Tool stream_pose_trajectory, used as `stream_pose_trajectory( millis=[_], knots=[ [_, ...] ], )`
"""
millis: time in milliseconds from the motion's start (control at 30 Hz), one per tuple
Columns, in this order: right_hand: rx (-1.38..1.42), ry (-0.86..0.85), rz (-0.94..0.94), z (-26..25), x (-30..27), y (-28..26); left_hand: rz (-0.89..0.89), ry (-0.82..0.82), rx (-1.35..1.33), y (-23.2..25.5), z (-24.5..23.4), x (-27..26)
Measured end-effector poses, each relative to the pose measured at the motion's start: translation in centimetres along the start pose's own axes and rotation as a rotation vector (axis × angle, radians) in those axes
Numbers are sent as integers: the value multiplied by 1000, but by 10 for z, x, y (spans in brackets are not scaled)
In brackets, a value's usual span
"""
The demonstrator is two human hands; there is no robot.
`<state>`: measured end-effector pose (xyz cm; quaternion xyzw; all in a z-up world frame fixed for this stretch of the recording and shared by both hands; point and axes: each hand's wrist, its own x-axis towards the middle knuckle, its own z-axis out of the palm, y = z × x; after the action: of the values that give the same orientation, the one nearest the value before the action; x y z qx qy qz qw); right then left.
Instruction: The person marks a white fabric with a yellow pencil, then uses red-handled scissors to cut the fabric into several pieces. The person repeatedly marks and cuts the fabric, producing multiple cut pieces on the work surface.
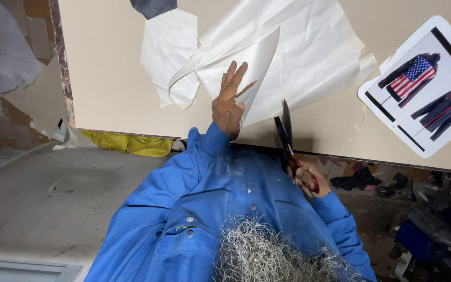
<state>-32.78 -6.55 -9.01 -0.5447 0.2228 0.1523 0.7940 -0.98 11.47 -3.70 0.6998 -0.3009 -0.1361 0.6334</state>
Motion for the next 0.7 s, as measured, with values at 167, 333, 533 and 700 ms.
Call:
stream_pose_trajectory(
  millis=[167, 333, 533, 700],
  knots=[
    [-209, 171, -100, 38, 21, -52, 19, -38, 28, -2, -4, 2],
    [-260, 258, -23, 50, 25, -61, -5, -15, -2, -3, -4, 0],
    [-290, 297, 18, 49, 21, -59, -23, 2, -27, -1, -2, 1],
    [-314, 335, 116, 50, 19, -63, -42, -15, -24, -1, -5, 1]
  ],
)
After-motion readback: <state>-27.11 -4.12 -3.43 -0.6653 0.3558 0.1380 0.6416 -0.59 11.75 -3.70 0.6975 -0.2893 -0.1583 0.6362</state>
